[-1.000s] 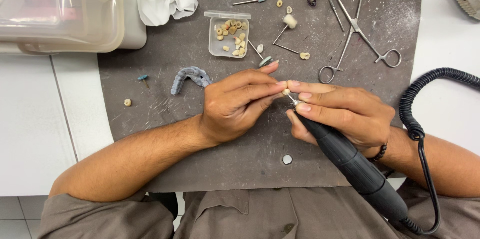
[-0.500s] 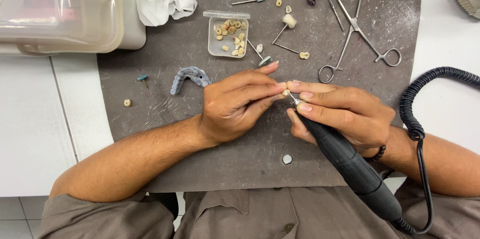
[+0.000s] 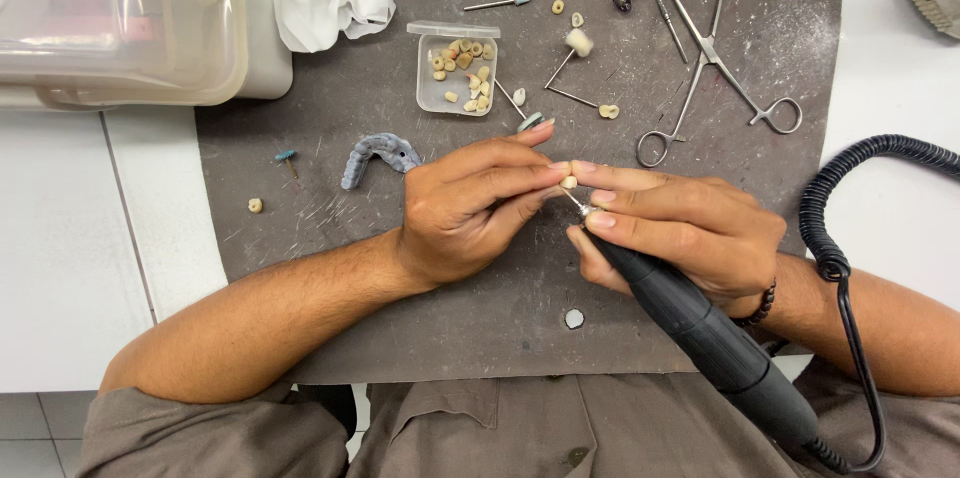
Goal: The person holds small dental crown prosthetics in one hand and grinds and polishes them with a rotary handpiece, changing grinding bits between pieces and setting finished crowns on the work mat.
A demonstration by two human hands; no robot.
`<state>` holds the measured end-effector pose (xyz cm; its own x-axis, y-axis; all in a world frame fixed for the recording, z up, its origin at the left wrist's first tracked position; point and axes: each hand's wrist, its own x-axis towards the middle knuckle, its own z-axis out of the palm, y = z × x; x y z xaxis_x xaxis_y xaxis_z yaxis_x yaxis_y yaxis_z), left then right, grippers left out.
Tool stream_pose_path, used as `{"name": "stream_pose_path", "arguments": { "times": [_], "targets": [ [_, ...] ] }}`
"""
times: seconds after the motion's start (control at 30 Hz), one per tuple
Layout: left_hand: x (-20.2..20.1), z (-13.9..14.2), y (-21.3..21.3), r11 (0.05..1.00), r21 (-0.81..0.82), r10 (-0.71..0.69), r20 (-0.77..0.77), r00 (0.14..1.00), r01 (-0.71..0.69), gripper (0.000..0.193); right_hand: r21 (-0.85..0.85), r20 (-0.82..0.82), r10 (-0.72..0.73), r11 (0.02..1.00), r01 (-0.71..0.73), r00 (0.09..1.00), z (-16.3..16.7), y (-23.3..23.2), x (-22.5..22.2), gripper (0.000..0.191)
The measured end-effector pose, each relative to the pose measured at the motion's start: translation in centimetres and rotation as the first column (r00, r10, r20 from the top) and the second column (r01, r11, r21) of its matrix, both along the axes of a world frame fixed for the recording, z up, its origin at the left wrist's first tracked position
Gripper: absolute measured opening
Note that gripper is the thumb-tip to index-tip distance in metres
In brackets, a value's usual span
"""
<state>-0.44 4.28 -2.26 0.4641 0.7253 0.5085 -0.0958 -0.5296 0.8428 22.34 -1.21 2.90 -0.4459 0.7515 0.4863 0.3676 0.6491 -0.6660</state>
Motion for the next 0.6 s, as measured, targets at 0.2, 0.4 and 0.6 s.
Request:
{"name": "stream_pose_path", "arguments": {
  "times": [0.2,0.4,0.6],
  "targets": [
    [0.1,0.1,0.4,1.000,0.003,0.007,-0.009,1.000,-0.007,0.019,0.098,-0.075,-0.135,0.985,0.142,0.988,0.0,1.4,1.0,0.027],
    [0.2,-0.6,1.3,0.970,0.223,-0.048,-0.204,0.978,0.094,0.019,-0.006,0.036,-0.334,0.942,0.335,0.942,1.7,0.8,3.1,0.015],
    [0.7,-1.9,1.5,0.918,0.368,0.023,-0.430,0.903,0.151,0.020,-0.608,-0.214,-0.345,0.780,0.152,0.914,-0.2,0.2,4.6,0.013]
  ]
}}
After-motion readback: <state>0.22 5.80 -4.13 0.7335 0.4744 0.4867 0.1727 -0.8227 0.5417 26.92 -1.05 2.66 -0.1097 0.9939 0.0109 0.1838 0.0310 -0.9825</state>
